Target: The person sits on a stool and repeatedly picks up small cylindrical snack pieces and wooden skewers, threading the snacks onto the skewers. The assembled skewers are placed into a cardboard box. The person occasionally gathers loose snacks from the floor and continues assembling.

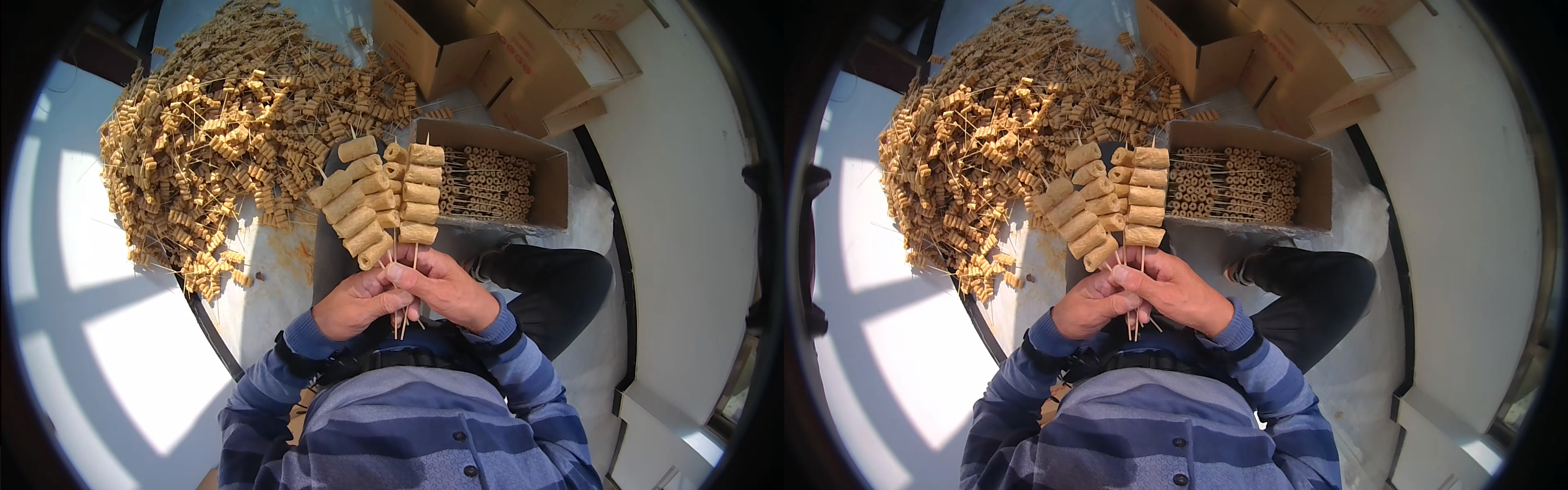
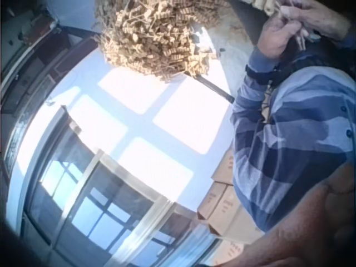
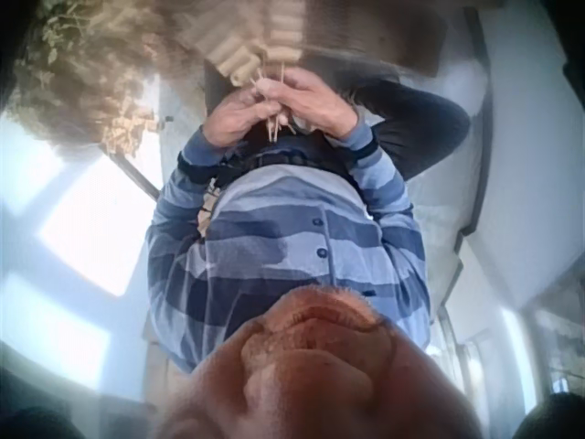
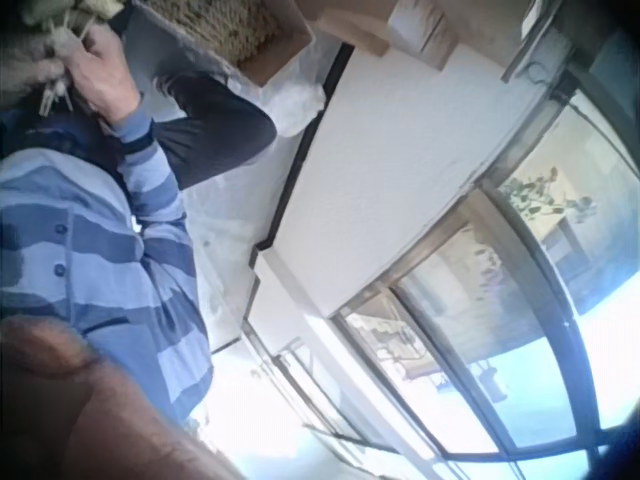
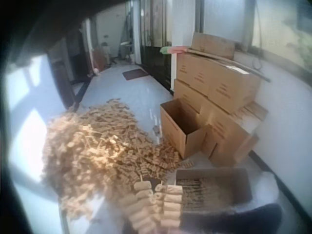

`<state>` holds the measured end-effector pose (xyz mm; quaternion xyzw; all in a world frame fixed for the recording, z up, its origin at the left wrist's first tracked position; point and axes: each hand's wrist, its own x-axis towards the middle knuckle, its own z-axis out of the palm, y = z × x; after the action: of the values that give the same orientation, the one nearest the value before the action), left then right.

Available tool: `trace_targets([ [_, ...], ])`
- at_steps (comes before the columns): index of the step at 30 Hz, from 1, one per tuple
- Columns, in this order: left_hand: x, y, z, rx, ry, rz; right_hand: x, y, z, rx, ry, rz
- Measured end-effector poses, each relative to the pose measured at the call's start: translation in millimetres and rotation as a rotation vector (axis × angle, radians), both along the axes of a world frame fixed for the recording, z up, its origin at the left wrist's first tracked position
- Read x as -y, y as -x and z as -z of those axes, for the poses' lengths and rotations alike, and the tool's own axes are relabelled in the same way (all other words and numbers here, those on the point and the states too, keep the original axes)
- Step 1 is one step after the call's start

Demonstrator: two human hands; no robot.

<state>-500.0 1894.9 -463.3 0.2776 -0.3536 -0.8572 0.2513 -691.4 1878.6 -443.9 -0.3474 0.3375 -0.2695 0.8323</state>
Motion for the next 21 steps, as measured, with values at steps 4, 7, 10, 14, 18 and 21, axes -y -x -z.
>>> trace_targets([
  [4, -11, 19, 2, 0.003, -0.045, 0.08, -14, 18, 0, -0.071, 0.01, 0.0],
  [7, -14, 24, 1, 0.053, -0.04, 0.105, -25, 26, 1, -0.089, 0.046, 0.034],
  [10, -15, 27, 0, 0.168, -0.041, 0.124, -35, 19, 7, -0.071, 0.073, 0.202],
  [14, -12, 24, -6, 0.412, 0.104, 0.239, -37, 19, 19, -0.092, 0.074, 0.355],
  [18, 0, 6, -19, 0.249, -0.032, -0.008, -37, 32, 21, -0.018, 0.233, 0.362],
  [21, 12, 3, -23, -0.031, 0.119, -0.25, -39, 26, 18, -0.058, 0.144, 0.354],
])
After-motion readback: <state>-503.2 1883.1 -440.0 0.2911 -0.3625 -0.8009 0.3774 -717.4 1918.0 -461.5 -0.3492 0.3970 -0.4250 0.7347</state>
